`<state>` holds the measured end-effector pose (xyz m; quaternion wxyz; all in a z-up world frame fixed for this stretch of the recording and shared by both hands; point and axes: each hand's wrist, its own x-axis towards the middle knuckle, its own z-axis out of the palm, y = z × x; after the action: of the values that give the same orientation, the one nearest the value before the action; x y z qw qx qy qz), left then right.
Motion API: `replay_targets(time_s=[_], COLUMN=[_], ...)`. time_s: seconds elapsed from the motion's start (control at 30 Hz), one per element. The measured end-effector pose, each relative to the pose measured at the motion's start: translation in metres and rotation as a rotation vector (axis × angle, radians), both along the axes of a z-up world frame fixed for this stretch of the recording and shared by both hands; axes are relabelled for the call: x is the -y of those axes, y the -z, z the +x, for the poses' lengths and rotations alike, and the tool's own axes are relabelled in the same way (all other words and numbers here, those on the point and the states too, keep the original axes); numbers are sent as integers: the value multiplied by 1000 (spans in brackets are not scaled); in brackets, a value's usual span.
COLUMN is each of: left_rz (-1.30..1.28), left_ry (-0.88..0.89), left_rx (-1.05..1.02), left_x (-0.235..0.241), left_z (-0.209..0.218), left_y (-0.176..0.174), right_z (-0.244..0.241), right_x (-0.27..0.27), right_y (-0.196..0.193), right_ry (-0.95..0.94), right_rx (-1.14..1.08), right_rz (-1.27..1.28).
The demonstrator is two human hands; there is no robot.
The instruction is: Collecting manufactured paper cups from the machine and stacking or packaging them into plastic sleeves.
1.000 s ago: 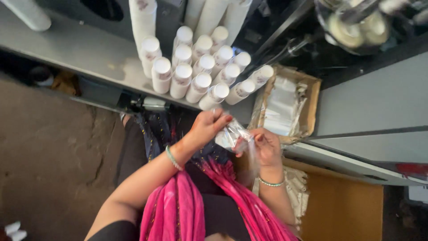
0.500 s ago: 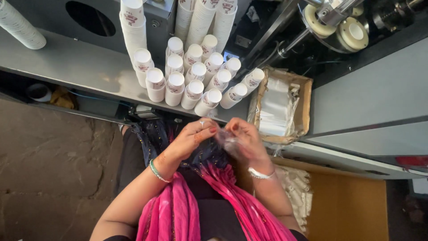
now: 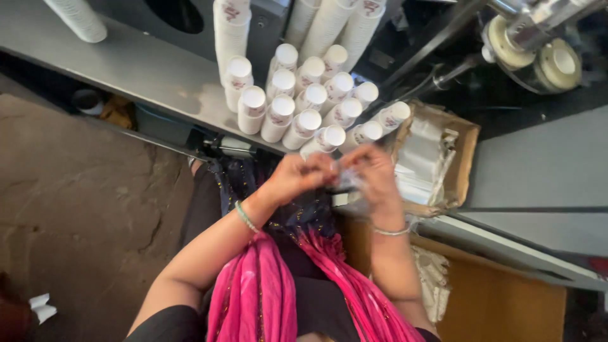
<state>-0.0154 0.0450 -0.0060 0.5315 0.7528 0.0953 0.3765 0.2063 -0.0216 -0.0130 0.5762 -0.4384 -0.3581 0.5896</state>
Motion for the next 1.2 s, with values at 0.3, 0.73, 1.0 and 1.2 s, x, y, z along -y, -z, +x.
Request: replay_targets(time_s=[0.3, 0.73, 1.0, 1.2], left_rz=[-1057, -347, -415, -163], left_ry=[-248, -689, -301, 65], left_rx=[409, -230, -22, -336], left_x=[-15, 2, 15, 25], left_z=[26, 24, 12, 4], left_y=[60, 85, 30, -5], right_z=[-14, -41, -54, -38], right_x=[-44, -10, 34, 49], right_y=[18, 13, -57, -86], right_ry=[295, 186, 52, 451], right_rx=[636, 890, 880, 1361], right_rz=[259, 391, 467, 714])
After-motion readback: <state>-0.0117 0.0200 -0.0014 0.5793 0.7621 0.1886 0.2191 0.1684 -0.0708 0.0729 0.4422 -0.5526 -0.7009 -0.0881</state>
